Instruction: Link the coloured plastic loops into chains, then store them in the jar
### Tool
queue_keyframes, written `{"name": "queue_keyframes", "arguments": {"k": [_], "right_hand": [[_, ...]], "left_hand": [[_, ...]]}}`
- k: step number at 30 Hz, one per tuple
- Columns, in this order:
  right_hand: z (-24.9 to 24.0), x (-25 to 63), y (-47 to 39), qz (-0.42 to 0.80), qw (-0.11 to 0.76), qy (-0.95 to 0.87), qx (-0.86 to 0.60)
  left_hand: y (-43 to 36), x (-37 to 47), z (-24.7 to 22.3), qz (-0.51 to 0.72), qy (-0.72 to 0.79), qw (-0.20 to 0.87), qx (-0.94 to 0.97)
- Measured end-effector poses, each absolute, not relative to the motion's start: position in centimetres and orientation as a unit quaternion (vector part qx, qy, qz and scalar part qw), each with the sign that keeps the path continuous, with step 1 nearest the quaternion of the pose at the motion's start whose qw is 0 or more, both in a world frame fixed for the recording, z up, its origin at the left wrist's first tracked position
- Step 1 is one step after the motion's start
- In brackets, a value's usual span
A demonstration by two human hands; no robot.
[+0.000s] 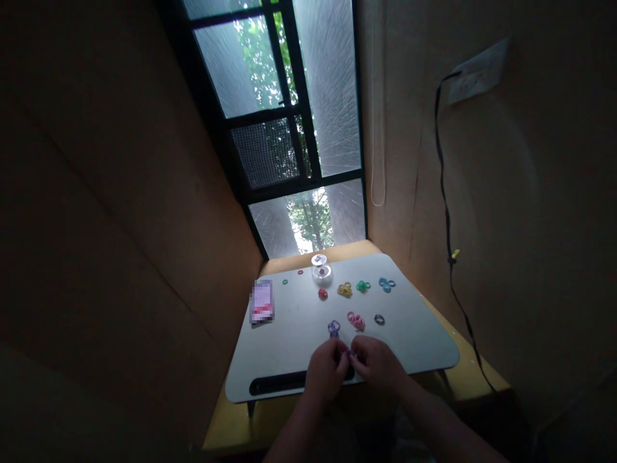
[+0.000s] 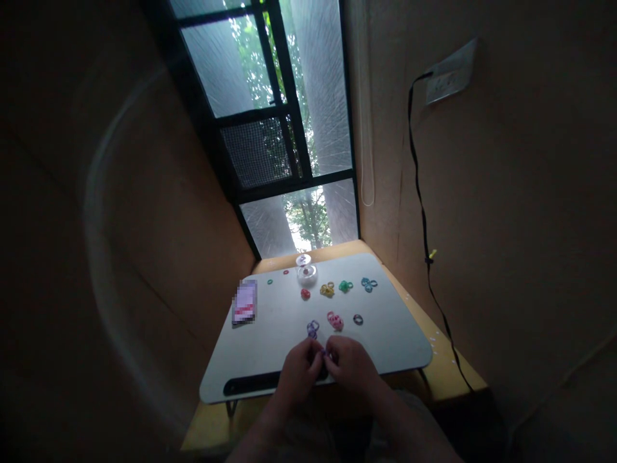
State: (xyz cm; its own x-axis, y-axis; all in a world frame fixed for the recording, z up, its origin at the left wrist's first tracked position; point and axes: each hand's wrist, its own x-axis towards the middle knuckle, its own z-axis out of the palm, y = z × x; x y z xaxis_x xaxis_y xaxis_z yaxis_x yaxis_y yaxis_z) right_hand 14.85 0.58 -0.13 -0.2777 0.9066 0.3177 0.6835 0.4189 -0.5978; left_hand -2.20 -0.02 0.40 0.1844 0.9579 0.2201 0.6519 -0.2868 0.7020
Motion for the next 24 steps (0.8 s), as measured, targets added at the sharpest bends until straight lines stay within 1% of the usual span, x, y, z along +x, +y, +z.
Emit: {"name": "queue_keyframes", "arguments": {"k": [24], "right_hand": [[-0.8, 14.77, 0.63, 0.162, 0.317, -0.773, -0.524]], "left_hand": [[-0.11, -2.3, 0.32, 0.326, 0.543, 0.235, 0.737]]}}
